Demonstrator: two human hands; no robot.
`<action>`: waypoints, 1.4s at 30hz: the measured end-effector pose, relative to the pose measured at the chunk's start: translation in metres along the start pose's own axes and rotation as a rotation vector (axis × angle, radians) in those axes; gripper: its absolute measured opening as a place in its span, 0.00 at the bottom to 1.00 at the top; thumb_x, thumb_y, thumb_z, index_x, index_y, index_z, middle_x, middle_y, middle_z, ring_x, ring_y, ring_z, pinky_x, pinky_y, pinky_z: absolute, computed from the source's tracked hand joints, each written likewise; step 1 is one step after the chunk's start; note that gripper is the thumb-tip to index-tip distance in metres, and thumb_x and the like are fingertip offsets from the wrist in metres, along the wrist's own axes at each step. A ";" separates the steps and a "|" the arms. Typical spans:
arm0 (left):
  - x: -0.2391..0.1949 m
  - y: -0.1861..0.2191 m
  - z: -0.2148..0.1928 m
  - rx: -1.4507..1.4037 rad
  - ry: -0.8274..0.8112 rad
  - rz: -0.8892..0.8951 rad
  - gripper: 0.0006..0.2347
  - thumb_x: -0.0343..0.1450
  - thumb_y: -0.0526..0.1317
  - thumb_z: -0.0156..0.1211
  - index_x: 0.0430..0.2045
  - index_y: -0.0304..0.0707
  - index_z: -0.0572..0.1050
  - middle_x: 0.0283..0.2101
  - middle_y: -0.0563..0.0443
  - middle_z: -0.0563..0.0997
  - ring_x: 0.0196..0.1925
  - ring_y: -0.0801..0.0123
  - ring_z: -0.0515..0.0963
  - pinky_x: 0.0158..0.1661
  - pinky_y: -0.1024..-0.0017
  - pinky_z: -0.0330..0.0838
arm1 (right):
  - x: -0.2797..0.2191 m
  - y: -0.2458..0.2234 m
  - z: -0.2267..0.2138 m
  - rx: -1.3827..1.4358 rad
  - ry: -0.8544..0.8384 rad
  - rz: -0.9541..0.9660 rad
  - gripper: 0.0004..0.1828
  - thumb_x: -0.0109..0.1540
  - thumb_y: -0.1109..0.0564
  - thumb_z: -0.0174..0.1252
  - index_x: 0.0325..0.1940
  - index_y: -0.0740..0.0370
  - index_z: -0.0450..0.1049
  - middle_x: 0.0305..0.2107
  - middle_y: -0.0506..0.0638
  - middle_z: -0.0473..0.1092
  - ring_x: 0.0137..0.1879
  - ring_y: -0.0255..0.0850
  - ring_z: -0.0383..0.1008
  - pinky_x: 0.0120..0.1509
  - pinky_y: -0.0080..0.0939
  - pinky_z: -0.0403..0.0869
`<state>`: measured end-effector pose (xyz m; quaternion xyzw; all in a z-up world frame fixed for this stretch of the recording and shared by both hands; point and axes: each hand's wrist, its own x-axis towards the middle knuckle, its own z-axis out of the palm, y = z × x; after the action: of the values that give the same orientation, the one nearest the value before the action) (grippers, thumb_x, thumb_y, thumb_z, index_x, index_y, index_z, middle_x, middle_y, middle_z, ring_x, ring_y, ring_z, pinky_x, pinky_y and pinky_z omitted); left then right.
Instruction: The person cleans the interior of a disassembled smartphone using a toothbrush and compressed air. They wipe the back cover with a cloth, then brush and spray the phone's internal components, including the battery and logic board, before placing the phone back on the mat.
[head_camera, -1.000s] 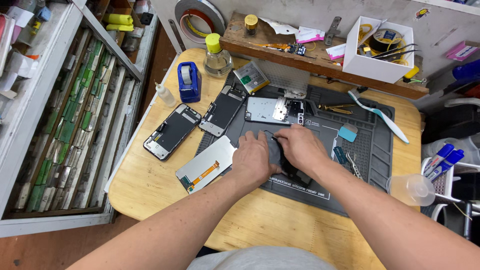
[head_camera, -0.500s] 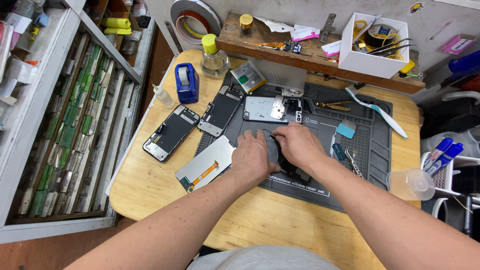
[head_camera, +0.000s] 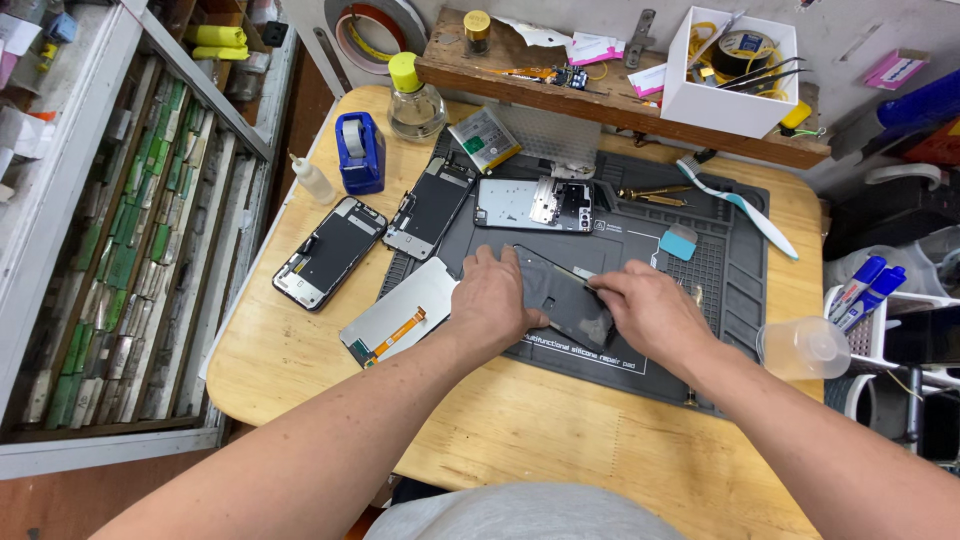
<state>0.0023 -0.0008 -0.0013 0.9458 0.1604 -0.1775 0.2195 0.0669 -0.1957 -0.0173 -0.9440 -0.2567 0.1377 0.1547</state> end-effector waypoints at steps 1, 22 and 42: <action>0.000 -0.001 0.000 0.007 0.001 0.005 0.44 0.57 0.52 0.80 0.64 0.28 0.61 0.58 0.36 0.67 0.63 0.50 0.68 0.55 0.64 0.75 | 0.009 -0.007 0.003 0.017 0.021 -0.053 0.14 0.65 0.53 0.55 0.52 0.51 0.80 0.40 0.53 0.73 0.50 0.52 0.75 0.54 0.50 0.74; -0.002 0.001 -0.002 0.022 -0.023 0.025 0.43 0.59 0.54 0.79 0.63 0.27 0.62 0.57 0.35 0.68 0.63 0.50 0.69 0.55 0.62 0.76 | -0.033 0.016 -0.011 -0.033 -0.011 0.100 0.15 0.65 0.51 0.54 0.54 0.48 0.80 0.39 0.50 0.73 0.49 0.48 0.76 0.55 0.48 0.74; -0.001 -0.005 0.002 -0.054 0.042 0.033 0.38 0.57 0.50 0.81 0.56 0.28 0.66 0.56 0.36 0.69 0.62 0.48 0.69 0.55 0.61 0.74 | -0.016 0.003 -0.015 -0.018 -0.045 0.068 0.15 0.65 0.51 0.54 0.53 0.46 0.80 0.39 0.52 0.73 0.49 0.51 0.77 0.53 0.50 0.75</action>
<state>-0.0015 0.0022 -0.0042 0.9456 0.1541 -0.1498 0.2444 0.0601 -0.2096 -0.0019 -0.9503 -0.2288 0.1618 0.1359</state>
